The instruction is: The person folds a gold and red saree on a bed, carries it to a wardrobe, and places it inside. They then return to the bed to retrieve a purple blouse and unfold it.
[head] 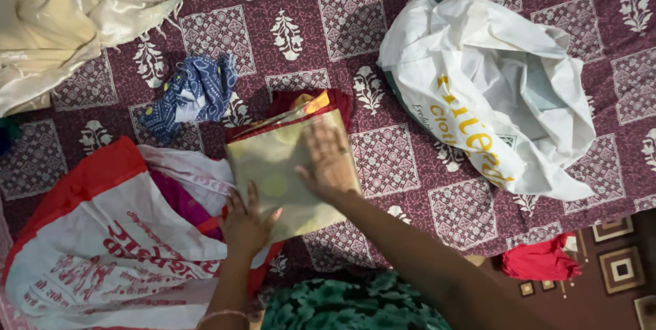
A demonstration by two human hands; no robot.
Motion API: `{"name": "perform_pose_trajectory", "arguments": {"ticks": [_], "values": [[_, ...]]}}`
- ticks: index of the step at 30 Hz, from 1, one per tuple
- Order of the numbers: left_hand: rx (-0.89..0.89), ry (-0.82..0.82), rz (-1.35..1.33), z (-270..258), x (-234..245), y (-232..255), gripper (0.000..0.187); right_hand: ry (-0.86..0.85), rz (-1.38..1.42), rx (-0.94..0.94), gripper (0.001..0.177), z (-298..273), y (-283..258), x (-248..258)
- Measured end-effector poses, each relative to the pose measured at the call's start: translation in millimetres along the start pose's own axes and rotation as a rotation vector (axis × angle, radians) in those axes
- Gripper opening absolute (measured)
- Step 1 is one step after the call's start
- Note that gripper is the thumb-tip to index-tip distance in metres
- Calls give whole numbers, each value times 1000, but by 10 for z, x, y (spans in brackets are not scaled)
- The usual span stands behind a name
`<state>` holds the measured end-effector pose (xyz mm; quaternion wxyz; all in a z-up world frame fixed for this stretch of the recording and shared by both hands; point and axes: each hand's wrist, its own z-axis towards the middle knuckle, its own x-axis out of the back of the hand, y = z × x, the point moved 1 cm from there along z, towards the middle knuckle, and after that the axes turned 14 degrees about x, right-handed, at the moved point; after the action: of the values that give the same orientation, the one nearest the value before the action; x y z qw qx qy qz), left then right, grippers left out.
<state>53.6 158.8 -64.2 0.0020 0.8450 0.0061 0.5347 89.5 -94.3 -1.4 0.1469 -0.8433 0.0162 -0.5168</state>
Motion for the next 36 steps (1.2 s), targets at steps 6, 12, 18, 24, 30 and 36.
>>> {"name": "perform_pose_trajectory", "arguments": {"ticks": [6,12,18,24,30,36], "values": [[-19,217,-92,-26,-238,21,102,44,-352,425,82,645,-92,-622],[-37,375,-184,-92,-161,186,103,200,-213,77,89,505,696,-20],[124,213,-472,-276,-99,222,112,470,180,-137,101,-440,618,-577],[333,124,-521,-78,-531,120,113,243,1377,-648,97,-716,324,-707],[290,39,-855,99,-550,188,91,298,1299,-354,68,-903,152,124],[339,-507,-1796,-22,-349,962,65,490,258,255,51,-1737,-302,829]]}}
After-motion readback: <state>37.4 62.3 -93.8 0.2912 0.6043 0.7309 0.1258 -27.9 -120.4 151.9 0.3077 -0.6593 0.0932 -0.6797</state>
